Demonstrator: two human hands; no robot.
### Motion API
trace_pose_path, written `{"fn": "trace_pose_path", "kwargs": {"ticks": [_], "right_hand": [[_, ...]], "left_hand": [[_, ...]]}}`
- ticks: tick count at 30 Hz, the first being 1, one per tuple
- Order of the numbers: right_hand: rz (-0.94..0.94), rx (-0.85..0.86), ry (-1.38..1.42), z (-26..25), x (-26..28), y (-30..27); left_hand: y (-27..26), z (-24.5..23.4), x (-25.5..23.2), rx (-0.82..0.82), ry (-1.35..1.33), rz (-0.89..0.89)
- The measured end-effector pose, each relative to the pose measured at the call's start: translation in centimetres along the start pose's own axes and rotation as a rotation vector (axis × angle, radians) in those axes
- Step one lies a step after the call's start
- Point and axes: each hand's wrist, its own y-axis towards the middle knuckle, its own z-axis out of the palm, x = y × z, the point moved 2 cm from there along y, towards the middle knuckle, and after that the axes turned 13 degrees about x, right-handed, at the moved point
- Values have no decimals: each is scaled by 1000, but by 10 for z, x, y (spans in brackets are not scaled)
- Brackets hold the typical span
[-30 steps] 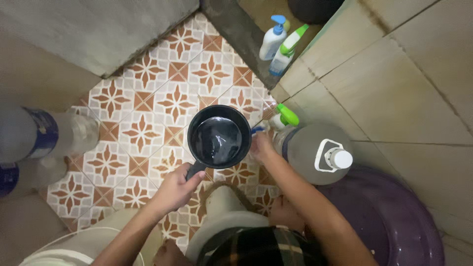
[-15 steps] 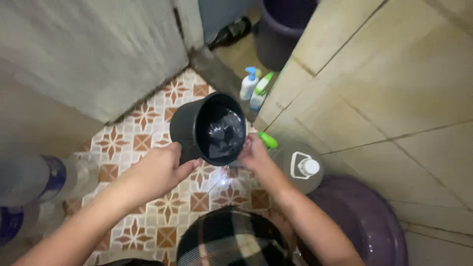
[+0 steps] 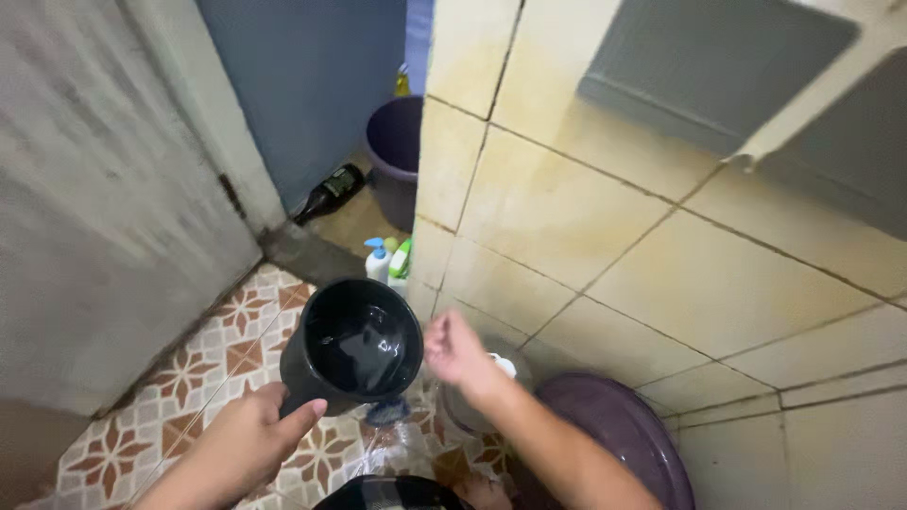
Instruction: The person scrubs wall mounts with a brush and water, attaches an organizer caddy to the wall, and places various bottles and toiletries into the caddy by hand.
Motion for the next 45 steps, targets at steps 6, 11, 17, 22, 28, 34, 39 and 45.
{"fn": "trace_pose_path", "kwargs": {"ticks": [6, 11, 17, 22, 28, 34, 39, 45], "right_hand": [[45, 129, -541, 158, 73, -55], [353, 207, -1740, 218, 61, -66], [293, 191, -2518, 194, 50, -37], [558, 105, -1260, 186, 91, -46], [186, 383, -767, 275, 162, -140], [-598, -267, -2304, 399, 229, -272], [-1264, -167, -3124, 391, 223, -310], [-1231, -449, -3502, 341, 231, -298]], "left_hand": [[-7, 7, -22, 63, -210, 89], [3, 15, -37, -40, 61, 174], [5, 19, -76, -8, 108, 327], [0, 12, -107, 74, -27, 340], [-27, 26, -150, 361, -448, 462], [-63, 25, -178, 482, -477, 514], [-73, 29, -179, 559, -497, 564], [-73, 33, -179, 597, -499, 563]]}}
